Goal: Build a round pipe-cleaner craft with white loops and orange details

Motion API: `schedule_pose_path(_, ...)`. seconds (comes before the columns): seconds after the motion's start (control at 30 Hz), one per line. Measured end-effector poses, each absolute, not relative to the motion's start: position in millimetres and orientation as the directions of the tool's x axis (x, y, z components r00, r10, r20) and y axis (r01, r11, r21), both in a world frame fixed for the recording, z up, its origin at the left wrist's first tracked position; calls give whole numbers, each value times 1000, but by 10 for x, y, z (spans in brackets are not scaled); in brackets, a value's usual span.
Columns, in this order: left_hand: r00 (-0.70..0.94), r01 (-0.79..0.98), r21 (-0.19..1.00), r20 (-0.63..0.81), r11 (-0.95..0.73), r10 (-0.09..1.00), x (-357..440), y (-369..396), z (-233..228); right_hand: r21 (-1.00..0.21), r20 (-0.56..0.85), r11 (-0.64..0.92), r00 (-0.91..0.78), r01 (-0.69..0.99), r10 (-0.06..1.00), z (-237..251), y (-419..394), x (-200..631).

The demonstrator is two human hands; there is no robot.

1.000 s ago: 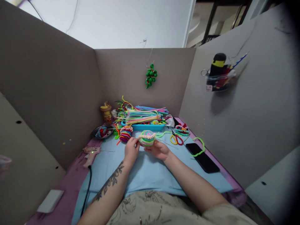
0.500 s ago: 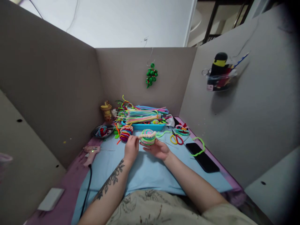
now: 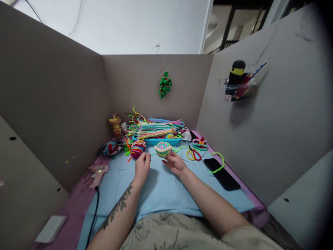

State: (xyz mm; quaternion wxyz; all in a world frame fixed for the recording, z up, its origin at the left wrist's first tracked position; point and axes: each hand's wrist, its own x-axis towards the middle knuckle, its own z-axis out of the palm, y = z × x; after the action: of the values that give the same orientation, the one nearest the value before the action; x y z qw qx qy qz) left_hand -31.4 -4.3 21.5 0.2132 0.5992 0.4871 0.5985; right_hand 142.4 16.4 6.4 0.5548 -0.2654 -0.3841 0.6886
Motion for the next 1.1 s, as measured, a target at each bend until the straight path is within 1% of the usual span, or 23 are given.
schedule_pose_path(0.1,-233,306,813,569,-496,789,-287,-99,266,-858,48,-55,-187,-511,981,68,175,1411)
schedule_pose_path(0.2,-185,304,776,617,-553,765,-257,-155,306,-872,38,-41,-152,-487,988,77,168,1399)
schedule_pose_path(0.37,-181,348,711,691,-611,700,-229,-202,324,-883,40,-49,-179,-467,983,110,128,1370)
schedule_pose_path(0.53,-117,441,659,715,-609,689,-237,-212,322,-889,44,-54,-203,-455,978,125,88,1335)
schedule_pose_path(0.67,-181,458,666,718,-588,672,-236,-211,330,-888,53,-54,-219,-457,974,112,83,1321)
schedule_pose_path(0.77,-169,449,639,747,-624,643,-228,-211,340,-885,51,-52,-206,-463,977,113,82,1319)
schedule_pose_path(0.87,-139,454,642,736,-618,663,-217,-215,335,-891,56,-36,-189,-453,980,122,77,1315)
schedule_pose_path(1.0,-176,429,712,670,-556,721,-204,-202,296,-910,86,8,-171,-415,982,117,78,1299)
schedule_pose_path(1.1,-207,374,785,590,-494,781,-195,-175,268,-920,119,56,-140,-389,983,92,96,1290)
